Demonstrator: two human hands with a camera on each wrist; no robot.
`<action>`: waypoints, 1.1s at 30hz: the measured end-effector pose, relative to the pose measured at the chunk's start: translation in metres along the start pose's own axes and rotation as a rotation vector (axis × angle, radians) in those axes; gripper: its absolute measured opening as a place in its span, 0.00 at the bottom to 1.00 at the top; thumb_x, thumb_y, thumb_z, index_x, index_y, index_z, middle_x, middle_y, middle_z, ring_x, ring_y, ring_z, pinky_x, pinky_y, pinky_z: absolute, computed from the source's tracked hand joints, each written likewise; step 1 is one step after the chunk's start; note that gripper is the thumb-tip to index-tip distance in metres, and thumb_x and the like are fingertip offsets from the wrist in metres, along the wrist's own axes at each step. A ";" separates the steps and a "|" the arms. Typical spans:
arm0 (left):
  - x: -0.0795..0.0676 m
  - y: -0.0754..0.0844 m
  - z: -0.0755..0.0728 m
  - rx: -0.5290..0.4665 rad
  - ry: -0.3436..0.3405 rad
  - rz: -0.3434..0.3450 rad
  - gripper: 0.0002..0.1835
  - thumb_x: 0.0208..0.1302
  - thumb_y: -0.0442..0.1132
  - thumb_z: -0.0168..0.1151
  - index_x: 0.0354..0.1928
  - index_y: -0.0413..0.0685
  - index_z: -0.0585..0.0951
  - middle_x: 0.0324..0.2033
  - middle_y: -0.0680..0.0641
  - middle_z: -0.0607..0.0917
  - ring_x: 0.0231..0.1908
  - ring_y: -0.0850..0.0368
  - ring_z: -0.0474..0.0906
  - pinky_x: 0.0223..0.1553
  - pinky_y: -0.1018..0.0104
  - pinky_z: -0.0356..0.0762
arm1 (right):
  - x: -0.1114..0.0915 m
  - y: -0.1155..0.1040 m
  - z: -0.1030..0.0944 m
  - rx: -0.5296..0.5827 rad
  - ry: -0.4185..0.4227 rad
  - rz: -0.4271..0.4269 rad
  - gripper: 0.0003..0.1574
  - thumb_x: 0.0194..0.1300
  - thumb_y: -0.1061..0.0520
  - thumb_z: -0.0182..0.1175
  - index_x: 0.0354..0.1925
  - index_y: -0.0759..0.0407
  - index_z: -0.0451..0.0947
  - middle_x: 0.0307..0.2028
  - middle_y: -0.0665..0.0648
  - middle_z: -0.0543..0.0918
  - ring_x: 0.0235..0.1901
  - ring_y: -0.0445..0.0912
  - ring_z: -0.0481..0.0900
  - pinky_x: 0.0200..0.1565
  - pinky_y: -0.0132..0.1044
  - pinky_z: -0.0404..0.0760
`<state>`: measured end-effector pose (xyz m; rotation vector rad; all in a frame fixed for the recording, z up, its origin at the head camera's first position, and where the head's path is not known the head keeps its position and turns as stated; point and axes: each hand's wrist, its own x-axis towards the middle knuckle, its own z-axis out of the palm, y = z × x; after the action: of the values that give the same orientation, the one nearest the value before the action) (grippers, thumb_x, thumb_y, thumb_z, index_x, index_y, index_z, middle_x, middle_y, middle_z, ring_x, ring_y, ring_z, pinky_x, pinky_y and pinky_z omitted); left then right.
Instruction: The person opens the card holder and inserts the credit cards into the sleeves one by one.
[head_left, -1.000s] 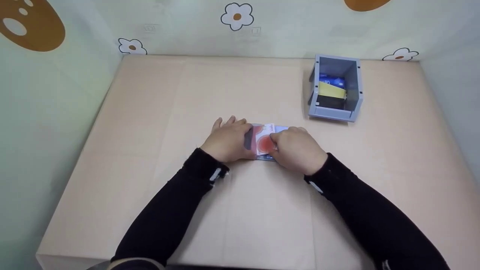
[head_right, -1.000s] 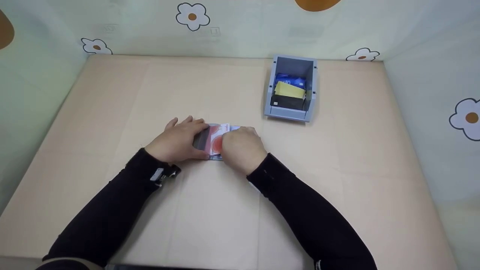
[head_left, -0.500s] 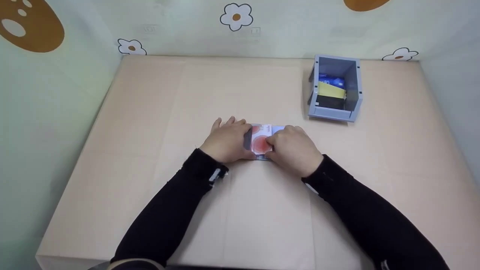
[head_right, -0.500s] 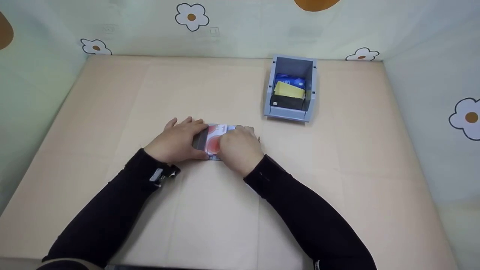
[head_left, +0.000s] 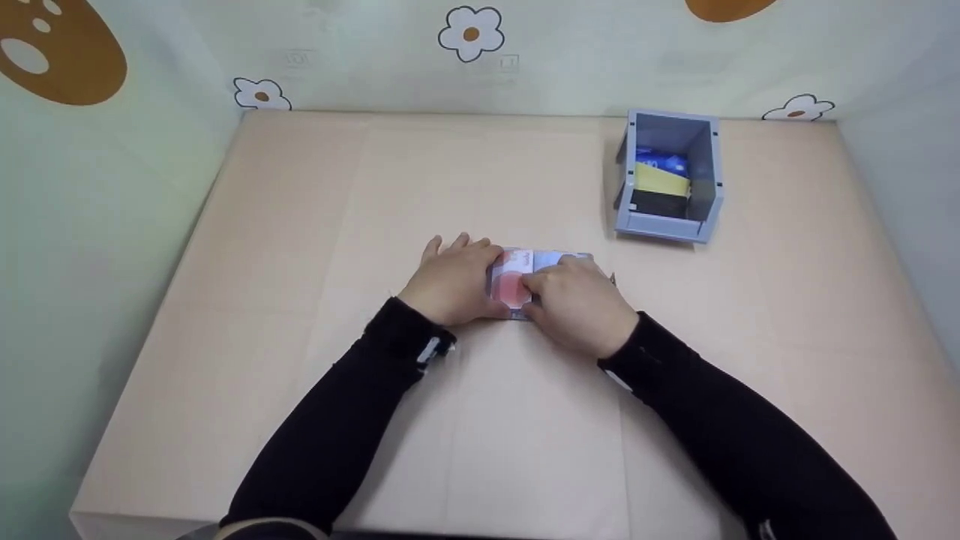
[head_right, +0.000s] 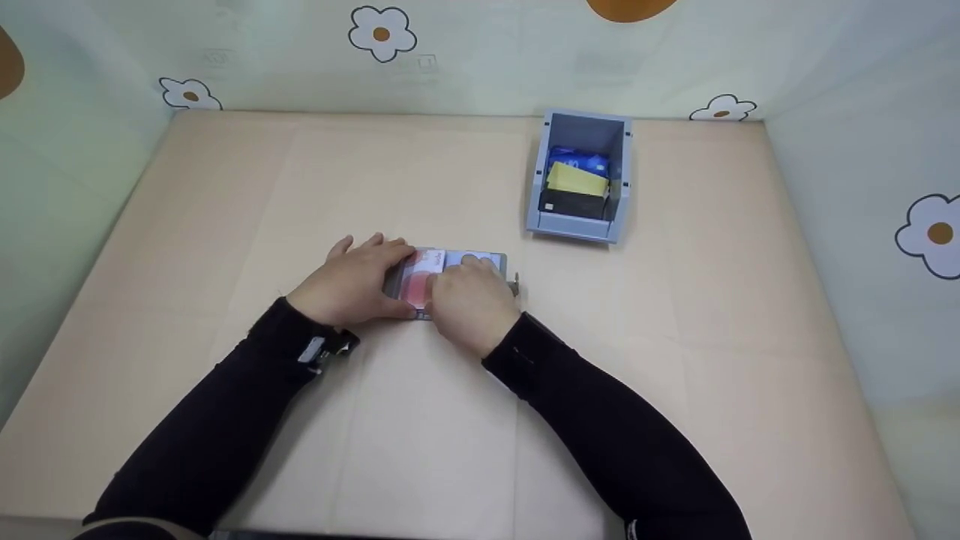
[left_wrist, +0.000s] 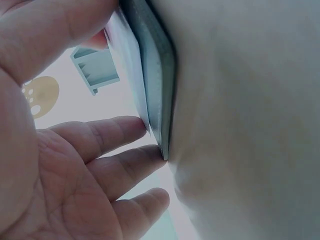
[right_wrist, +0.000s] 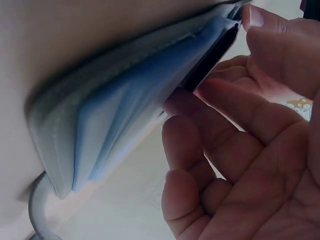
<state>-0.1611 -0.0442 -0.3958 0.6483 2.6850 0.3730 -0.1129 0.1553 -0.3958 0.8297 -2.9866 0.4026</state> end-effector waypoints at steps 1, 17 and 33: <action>0.000 0.000 0.000 0.000 0.001 0.000 0.51 0.57 0.66 0.74 0.77 0.51 0.70 0.78 0.42 0.69 0.80 0.36 0.57 0.80 0.31 0.44 | 0.000 0.000 0.000 0.008 0.003 0.009 0.12 0.67 0.54 0.69 0.45 0.60 0.89 0.38 0.59 0.92 0.38 0.60 0.82 0.51 0.57 0.78; 0.000 0.000 0.002 0.016 0.023 0.001 0.50 0.58 0.70 0.71 0.77 0.50 0.70 0.77 0.41 0.70 0.80 0.36 0.59 0.79 0.31 0.45 | 0.002 0.000 0.001 0.070 -0.023 0.005 0.07 0.71 0.56 0.65 0.41 0.58 0.87 0.36 0.58 0.91 0.36 0.57 0.81 0.44 0.52 0.79; -0.004 0.000 -0.006 -0.041 0.034 -0.015 0.46 0.64 0.67 0.68 0.77 0.50 0.70 0.78 0.43 0.68 0.81 0.35 0.55 0.80 0.33 0.42 | 0.001 0.020 -0.028 0.132 -0.058 0.124 0.25 0.72 0.52 0.67 0.62 0.63 0.84 0.55 0.61 0.90 0.52 0.60 0.85 0.60 0.56 0.79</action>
<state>-0.1600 -0.0473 -0.3895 0.6146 2.7053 0.4377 -0.1257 0.1778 -0.3738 0.6774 -3.1041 0.5953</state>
